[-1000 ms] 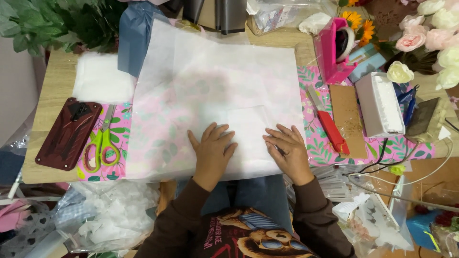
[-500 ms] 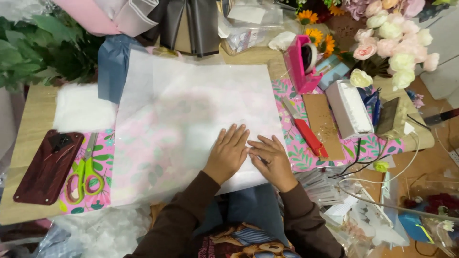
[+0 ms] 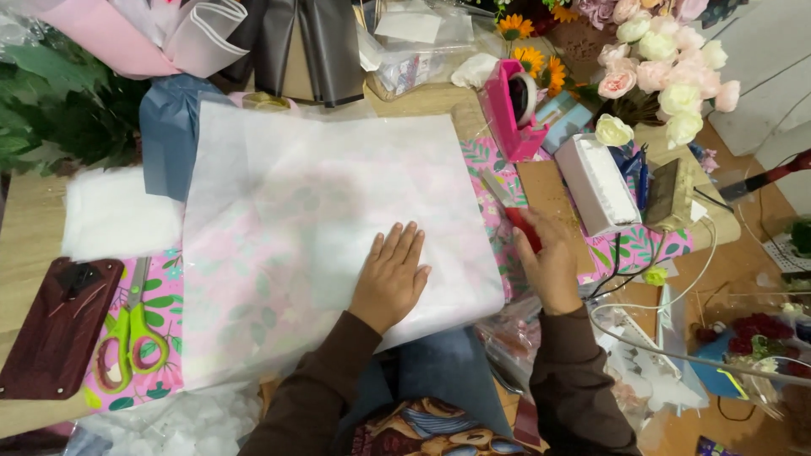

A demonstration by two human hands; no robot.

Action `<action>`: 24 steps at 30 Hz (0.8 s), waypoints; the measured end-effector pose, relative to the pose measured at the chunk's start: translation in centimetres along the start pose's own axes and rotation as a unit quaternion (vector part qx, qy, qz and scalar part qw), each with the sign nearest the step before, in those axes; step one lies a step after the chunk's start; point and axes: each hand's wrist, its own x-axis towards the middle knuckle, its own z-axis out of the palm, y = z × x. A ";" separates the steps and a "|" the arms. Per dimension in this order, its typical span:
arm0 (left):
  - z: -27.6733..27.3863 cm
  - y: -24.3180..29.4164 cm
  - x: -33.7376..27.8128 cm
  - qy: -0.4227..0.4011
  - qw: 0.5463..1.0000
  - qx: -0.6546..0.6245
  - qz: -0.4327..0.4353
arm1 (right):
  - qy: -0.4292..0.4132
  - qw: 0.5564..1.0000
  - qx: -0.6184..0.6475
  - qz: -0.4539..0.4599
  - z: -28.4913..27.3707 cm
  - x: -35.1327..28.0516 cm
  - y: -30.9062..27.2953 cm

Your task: The person uses a red utility knife to cut a large sheet of translucent white paper on a table. They smooth the paper with their hands and make several cuts along the edges.

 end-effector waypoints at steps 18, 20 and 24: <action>-2.9 0.6 1.3 -0.188 0.980 -0.018 -0.058 | -0.174 0.977 0.080 0.094 -5.6 -7.4 -4.1; -1.5 0.1 0.7 -0.088 0.996 0.000 -0.013 | -0.219 0.969 0.084 0.074 -6.5 -9.4 -3.0; -0.4 -0.3 0.2 0.003 1.000 0.018 0.024 | -0.294 0.948 0.053 0.107 -6.9 -11.7 -2.8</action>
